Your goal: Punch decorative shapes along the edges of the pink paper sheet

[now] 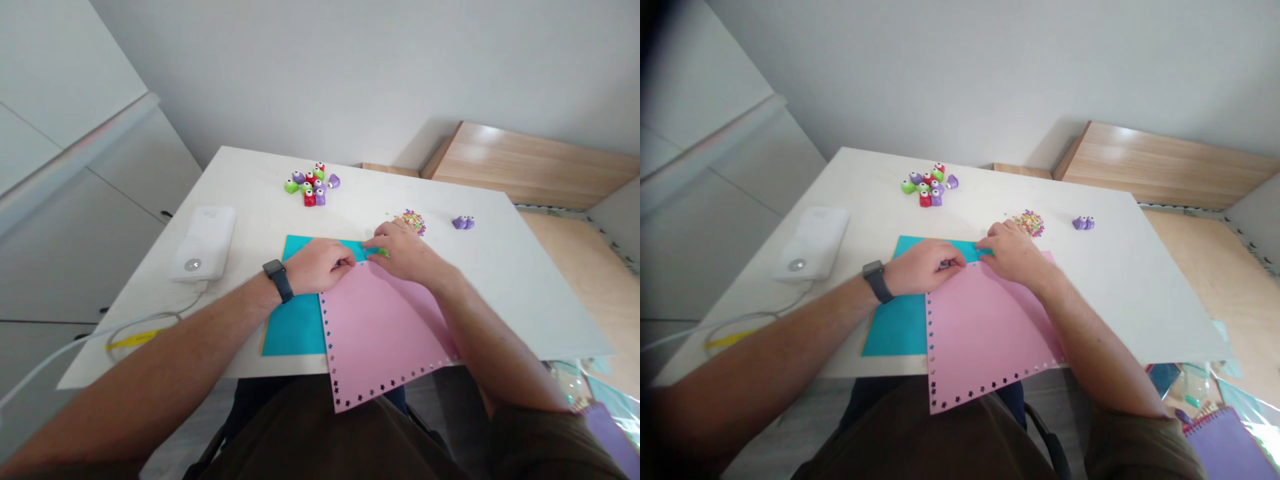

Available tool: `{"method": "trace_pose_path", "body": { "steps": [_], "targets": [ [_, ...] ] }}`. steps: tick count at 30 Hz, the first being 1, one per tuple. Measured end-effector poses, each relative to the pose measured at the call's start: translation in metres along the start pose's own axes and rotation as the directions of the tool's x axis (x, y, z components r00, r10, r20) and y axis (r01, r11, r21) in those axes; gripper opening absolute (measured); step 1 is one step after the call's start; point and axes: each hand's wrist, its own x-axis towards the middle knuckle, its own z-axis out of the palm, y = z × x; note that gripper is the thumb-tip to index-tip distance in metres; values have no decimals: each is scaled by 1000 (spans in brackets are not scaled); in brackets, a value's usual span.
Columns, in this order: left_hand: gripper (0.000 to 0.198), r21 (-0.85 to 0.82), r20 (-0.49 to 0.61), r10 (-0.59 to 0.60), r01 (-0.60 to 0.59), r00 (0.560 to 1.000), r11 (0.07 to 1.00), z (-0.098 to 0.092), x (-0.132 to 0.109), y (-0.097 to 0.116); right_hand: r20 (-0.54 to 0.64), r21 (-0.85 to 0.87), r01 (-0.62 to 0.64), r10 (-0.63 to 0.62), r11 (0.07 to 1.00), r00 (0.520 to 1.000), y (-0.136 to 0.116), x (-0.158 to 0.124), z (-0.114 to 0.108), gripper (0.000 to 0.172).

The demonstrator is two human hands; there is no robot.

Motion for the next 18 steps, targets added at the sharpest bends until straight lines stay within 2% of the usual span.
{"method": "trace_pose_path", "body": {
  "steps": [8, 13, 18],
  "targets": [
    [17, 3, 5, 9, -9, 1000, 1000, 1, 1, -1, -29, 19, 4, -3, 1000, 1000, 14, 13, 16, 15],
    [17, 14, 7, 7, -7, 1000, 1000, 2, 1, 0, -87, 9, -9, 10, 1000, 996, 8, 12, 16, 15],
    [17, 18, -3, 16, -16, 1000, 1000, 2, 1, 1, -90, 3, -11, 11, 1000, 996, 3, 12, 16, 14]
  ]
}}
